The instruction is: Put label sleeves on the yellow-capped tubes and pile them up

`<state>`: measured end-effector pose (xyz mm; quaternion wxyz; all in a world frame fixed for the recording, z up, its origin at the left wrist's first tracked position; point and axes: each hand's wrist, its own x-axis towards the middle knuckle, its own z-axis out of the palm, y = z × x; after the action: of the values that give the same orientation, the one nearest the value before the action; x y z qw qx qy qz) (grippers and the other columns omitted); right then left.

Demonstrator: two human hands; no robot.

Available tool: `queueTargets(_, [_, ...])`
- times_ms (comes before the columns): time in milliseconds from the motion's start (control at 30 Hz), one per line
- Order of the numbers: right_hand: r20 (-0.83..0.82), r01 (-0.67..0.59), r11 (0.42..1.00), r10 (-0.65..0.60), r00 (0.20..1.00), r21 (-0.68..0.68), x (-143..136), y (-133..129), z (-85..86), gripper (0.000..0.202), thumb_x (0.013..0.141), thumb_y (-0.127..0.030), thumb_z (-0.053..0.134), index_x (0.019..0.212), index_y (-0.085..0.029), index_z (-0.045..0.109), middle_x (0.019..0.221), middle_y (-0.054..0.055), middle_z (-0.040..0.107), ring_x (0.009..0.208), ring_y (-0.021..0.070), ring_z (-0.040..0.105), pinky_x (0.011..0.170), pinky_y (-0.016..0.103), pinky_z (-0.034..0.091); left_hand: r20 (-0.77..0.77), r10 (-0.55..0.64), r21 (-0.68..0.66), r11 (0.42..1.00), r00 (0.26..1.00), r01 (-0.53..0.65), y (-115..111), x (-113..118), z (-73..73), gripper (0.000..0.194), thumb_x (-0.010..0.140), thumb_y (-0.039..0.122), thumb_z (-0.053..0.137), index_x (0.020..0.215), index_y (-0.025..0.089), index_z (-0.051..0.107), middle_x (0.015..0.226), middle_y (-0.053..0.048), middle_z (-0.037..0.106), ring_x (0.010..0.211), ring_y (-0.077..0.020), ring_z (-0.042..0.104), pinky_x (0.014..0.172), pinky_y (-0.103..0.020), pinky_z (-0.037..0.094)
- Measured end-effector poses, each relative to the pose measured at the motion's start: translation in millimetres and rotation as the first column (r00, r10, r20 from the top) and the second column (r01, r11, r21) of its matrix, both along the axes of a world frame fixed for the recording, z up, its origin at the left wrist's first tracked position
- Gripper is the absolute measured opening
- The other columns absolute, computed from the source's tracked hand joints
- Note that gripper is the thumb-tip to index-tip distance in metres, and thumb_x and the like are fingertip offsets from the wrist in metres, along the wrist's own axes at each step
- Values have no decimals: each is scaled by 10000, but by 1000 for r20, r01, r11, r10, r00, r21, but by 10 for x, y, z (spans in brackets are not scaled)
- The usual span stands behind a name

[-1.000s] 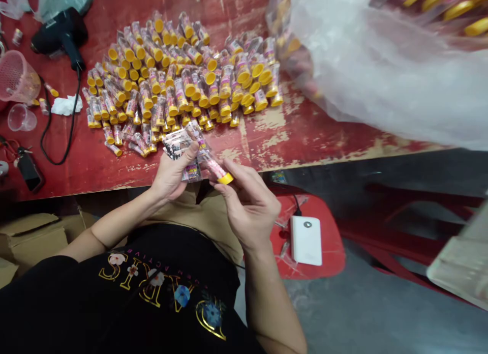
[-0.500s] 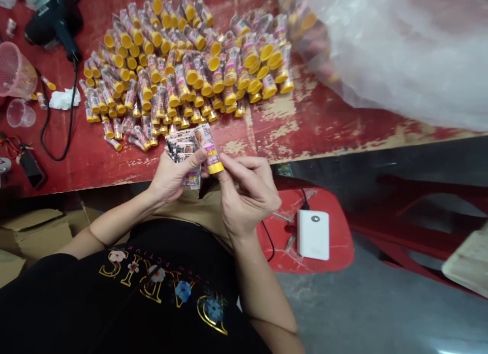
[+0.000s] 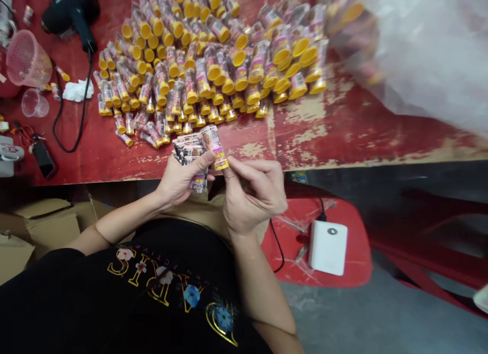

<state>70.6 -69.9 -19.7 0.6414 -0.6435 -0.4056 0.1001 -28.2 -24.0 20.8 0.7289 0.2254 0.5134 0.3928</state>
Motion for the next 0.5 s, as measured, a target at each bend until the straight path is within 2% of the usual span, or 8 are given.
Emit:
queueTargets(233, [34,27,1000,-26,999,-10,-75,33,-97,154,807,-361,844,856,-217,821,756,26,670,675,146,620,617,314,542,55,60,-38,998,997,-58,-38,-49,-57,483,590,365,972,957,170,726,858,-23,752,797,-173,732,686,-275,592])
queueTargets(300, [18,0,1000,0,1000,7,-112,42,-97,115,805,-313,848,873,-222,827,759,29,665,684,143,618,641,316,558,70,99,-78,993,993,-93,-50,-48,-69,448,615,322,964,964,172,726,864,-26,755,808,-179,733,696,-293,599])
queueTargets(367, [-27,-87,996,88,996,15,-146,44,-93,161,796,-253,850,954,-230,835,816,43,671,720,147,638,657,317,579,59,136,-101,986,989,-130,-29,-108,-68,445,620,312,965,970,174,728,877,-35,762,849,-202,737,723,-328,612])
queueTargets(433, [-66,-189,982,189,980,2,-145,36,-110,288,780,-227,853,1066,-248,828,912,62,677,743,152,660,656,323,598,-21,179,-63,982,984,-180,54,-301,-55,475,611,351,972,991,194,735,885,-28,771,901,-225,729,758,-360,617])
queueTargets(500, [-59,-236,972,235,970,-7,-79,20,-169,376,758,-232,863,1129,-273,816,963,75,675,735,159,667,638,334,601,-181,260,54,966,948,-254,206,-671,-43,484,621,405,963,1012,234,736,886,11,770,879,-201,700,761,-350,600])
